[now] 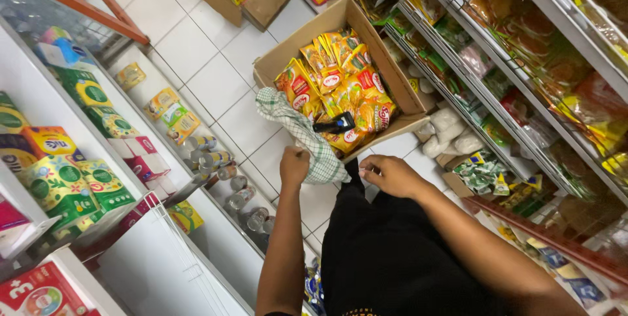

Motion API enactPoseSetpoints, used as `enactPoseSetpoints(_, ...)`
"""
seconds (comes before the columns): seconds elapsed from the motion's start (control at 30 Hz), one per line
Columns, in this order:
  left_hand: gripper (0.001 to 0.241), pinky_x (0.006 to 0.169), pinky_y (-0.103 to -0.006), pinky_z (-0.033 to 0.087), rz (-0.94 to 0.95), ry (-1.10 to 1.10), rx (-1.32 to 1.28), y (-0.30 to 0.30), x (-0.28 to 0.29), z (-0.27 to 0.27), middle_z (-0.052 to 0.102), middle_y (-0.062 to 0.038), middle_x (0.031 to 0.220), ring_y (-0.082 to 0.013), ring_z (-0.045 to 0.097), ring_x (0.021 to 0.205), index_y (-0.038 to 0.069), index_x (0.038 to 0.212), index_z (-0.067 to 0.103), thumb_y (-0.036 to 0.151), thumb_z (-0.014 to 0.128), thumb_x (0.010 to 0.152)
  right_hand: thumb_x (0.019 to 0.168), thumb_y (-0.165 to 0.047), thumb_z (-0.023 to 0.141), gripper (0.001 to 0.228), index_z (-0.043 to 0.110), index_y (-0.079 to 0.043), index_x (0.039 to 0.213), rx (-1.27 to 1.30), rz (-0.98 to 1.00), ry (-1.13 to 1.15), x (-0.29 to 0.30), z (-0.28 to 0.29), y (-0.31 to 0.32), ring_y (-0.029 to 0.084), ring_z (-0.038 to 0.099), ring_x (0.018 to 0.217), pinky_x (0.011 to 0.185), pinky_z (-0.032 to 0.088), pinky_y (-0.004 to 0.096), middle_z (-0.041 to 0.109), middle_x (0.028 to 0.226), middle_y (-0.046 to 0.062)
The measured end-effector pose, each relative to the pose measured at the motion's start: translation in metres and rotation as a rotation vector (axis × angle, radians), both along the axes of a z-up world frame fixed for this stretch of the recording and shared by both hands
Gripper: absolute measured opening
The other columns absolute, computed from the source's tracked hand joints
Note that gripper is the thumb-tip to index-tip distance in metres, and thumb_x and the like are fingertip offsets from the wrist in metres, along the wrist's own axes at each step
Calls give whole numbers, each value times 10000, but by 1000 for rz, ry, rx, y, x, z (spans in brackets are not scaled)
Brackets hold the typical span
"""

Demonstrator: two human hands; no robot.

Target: The person cleans seasoning packets by hand with a cloth and organizes them on a shelf.

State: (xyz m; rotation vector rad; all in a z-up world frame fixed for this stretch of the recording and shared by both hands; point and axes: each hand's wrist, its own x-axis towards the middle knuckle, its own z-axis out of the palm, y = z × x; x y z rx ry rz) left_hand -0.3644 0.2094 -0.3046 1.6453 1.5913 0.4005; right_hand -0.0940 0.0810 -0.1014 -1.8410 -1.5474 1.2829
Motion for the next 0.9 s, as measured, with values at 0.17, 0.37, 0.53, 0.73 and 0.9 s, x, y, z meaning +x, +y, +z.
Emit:
enactPoseSetpoints(0.17,603,833,-387,539,197,-205,-245,-18,7,14,692,-185,1090,-264,679,975,5,1291,507,300,780,842,917,-346,683,322,727,-83,1097,-1,78,-35,-14,2,-12,291,740,919,822,571,392,769,993,113)
enactPoseSetpoints(0.37,296,778,-337,542,-56,-149,-287,-50,6,68,748,-162,953,-218,690,846,-2,1118,721,198,706,899,921,-354,666,304,736,-91,1056,31,-35,20,-1,-18,-57,248,740,870,806,573,367,774,947,100)
enactPoseSetpoints(0.53,293,803,-297,532,-447,-475,-526,-88,11,142,725,-61,993,-120,653,898,22,1094,714,238,727,896,989,-395,585,389,727,-68,1146,-158,-262,207,11,-67,-120,186,710,855,838,569,338,784,969,86)
enactPoseSetpoints(0.73,433,694,-345,490,-1028,-403,-504,-163,59,199,602,-79,776,-144,558,756,17,892,646,441,698,969,1039,-432,447,508,677,-46,1275,-303,-609,857,11,-107,-159,161,662,925,846,559,343,698,1047,84)
enactPoseSetpoints(0.9,503,697,-371,520,-1140,-311,-371,-197,94,216,684,-140,811,-230,651,732,33,925,690,537,684,917,970,-131,634,221,681,38,1104,-61,-620,737,17,-108,-165,114,638,1001,914,503,270,709,1060,62)
